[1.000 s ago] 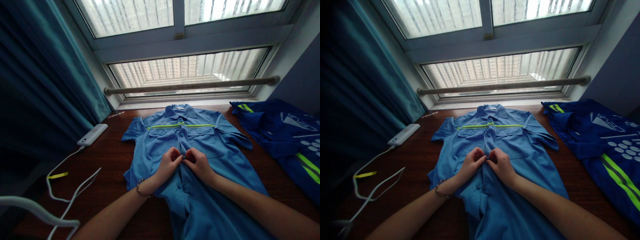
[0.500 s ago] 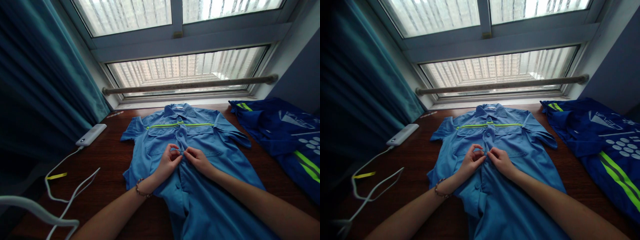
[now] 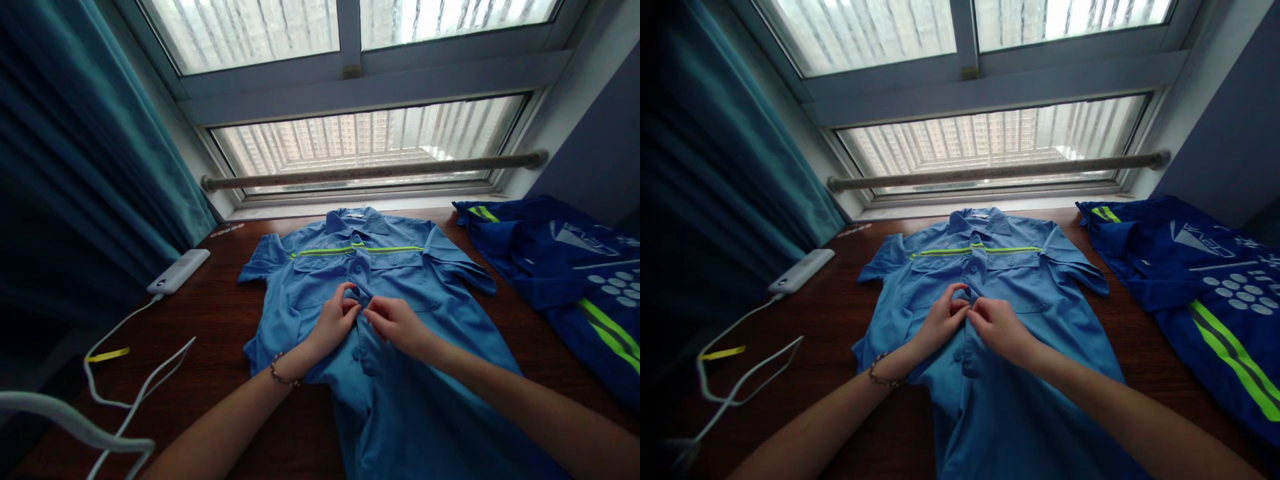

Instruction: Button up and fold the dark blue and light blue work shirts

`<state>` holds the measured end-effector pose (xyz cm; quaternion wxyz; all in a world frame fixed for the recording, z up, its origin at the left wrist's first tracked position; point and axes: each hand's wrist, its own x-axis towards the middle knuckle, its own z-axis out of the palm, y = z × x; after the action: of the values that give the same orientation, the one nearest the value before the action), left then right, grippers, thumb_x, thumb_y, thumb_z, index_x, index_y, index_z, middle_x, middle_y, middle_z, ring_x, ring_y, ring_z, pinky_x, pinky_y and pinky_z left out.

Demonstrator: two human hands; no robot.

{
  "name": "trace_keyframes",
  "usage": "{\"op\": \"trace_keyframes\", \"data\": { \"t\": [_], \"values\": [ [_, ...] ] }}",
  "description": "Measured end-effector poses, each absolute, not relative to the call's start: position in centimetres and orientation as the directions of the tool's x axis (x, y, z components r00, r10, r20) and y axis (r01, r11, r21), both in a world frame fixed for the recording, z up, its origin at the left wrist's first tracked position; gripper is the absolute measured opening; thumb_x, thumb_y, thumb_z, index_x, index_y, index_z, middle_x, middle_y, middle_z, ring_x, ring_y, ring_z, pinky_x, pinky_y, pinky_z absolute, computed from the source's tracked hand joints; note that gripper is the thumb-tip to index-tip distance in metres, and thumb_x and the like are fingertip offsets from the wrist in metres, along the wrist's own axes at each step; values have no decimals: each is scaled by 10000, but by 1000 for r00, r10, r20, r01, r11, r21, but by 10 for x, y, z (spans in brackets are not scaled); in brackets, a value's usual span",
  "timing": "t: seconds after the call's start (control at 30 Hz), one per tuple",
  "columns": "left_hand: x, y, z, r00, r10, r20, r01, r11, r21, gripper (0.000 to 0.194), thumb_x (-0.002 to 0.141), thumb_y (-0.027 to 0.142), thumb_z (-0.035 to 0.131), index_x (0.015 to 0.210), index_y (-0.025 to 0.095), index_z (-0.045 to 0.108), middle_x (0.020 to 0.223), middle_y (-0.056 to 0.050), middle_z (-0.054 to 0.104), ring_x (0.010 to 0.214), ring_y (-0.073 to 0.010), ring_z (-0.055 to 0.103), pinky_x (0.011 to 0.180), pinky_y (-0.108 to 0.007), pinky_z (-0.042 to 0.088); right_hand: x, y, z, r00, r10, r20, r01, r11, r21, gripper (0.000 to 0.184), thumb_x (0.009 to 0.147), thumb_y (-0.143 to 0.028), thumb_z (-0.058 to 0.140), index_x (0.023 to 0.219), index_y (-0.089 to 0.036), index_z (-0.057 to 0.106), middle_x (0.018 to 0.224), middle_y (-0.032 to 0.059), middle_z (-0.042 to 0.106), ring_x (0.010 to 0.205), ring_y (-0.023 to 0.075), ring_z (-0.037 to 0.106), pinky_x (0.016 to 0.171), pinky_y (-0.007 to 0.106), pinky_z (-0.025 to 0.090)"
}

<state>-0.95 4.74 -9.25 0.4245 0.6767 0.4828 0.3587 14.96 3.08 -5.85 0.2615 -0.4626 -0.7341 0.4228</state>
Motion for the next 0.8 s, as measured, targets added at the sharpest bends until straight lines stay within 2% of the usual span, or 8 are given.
{"op": "trace_keyframes", "data": {
  "t": [0.1, 0.2, 0.27, 0.43, 0.53, 0.6, 0.7, 0.8],
  "values": [
    [-9, 62, -92, 311, 945, 103, 372, -221, 901, 433, 781, 142, 464, 1197, 185, 351, 888, -42, 621, 853, -156, 595, 788, -300, 452, 142, -19, -43, -526, 850, -18, 628, 374, -682, 195, 787, -311, 497, 877, -150, 560, 846, 70, 598, 757, 183, 552, 674, 300, 446],
    [-11, 66, -87, 376, 920, 111, 351, -252, 902, 441, 775, 122, 458, 1200, 172, 352, 1043, -85, 570, 976, -162, 554, 862, -312, 431, 142, -55, -45, -520, 847, -114, 778, 414, -473, 639, 678, -373, 623, 1236, -134, 424, 1252, 178, 429, 1120, 363, 395, 887, 516, 357],
    [-14, 56, -80, 376, 915, 148, 409, -307, 859, 420, 775, 123, 458, 1183, 171, 374, 1111, -93, 529, 1030, -169, 519, 893, -324, 413, 150, -60, -51, -509, 837, -200, 819, 400, -412, 815, 659, -424, 632, 1337, -126, 290, 1357, 185, 297, 1223, 406, 241, 949, 578, 262],
    [-29, -10, -55, 298, 929, 218, 675, -367, 639, 170, 807, 131, 408, 947, 175, 494, 944, -60, 540, 876, -167, 529, 785, -313, 443, 191, -47, -58, -525, 819, -232, 812, 400, -426, 855, 707, -541, 542, 1365, -103, 218, 1408, 140, 209, 1288, 343, 113, 1027, 485, 240],
    [-36, -54, -51, 408, 909, 89, 723, -381, 577, 152, 824, 136, 377, 833, 188, 520, 815, -36, 543, 759, -149, 530, 688, -268, 455, 213, -59, -68, -560, 811, -172, 793, 464, -394, 904, 631, -575, 602, 1348, -126, 282, 1395, 150, 236, 1262, 397, 152, 983, 537, 290],
    [-37, -76, -58, 439, 899, 3, 749, -368, 551, 170, 815, 130, 386, 817, 201, 540, 809, -34, 549, 751, -148, 537, 675, -257, 466, 221, -75, -81, -625, 775, -93, 751, 565, -340, 841, 632, -477, 652, 1341, -189, 304, 1370, 144, 291, 1221, 439, 226, 909, 604, 331],
    [-31, -92, -79, 378, 925, 41, 796, -347, 496, 253, 790, 141, 432, 1004, 222, 539, 1025, -75, 537, 953, -194, 524, 803, -315, 471, 228, -96, -101, -700, 712, 57, 681, 690, -245, 685, 722, -246, 584, 1339, -276, 287, 1324, 107, 379, 1156, 424, 360, 804, 611, 412],
    [-21, -92, -100, 303, 945, 123, 862, -327, 388, 435, 779, 159, 456, 1205, 245, 438, 1273, -107, 384, 1201, -273, 347, 934, -430, 390, 231, -100, -107, -723, 684, 90, 655, 722, -224, 645, 713, -301, 591, 1310, -215, 362, 1319, 132, 377, 1141, 436, 373, 786, 603, 431]
  ]
}}
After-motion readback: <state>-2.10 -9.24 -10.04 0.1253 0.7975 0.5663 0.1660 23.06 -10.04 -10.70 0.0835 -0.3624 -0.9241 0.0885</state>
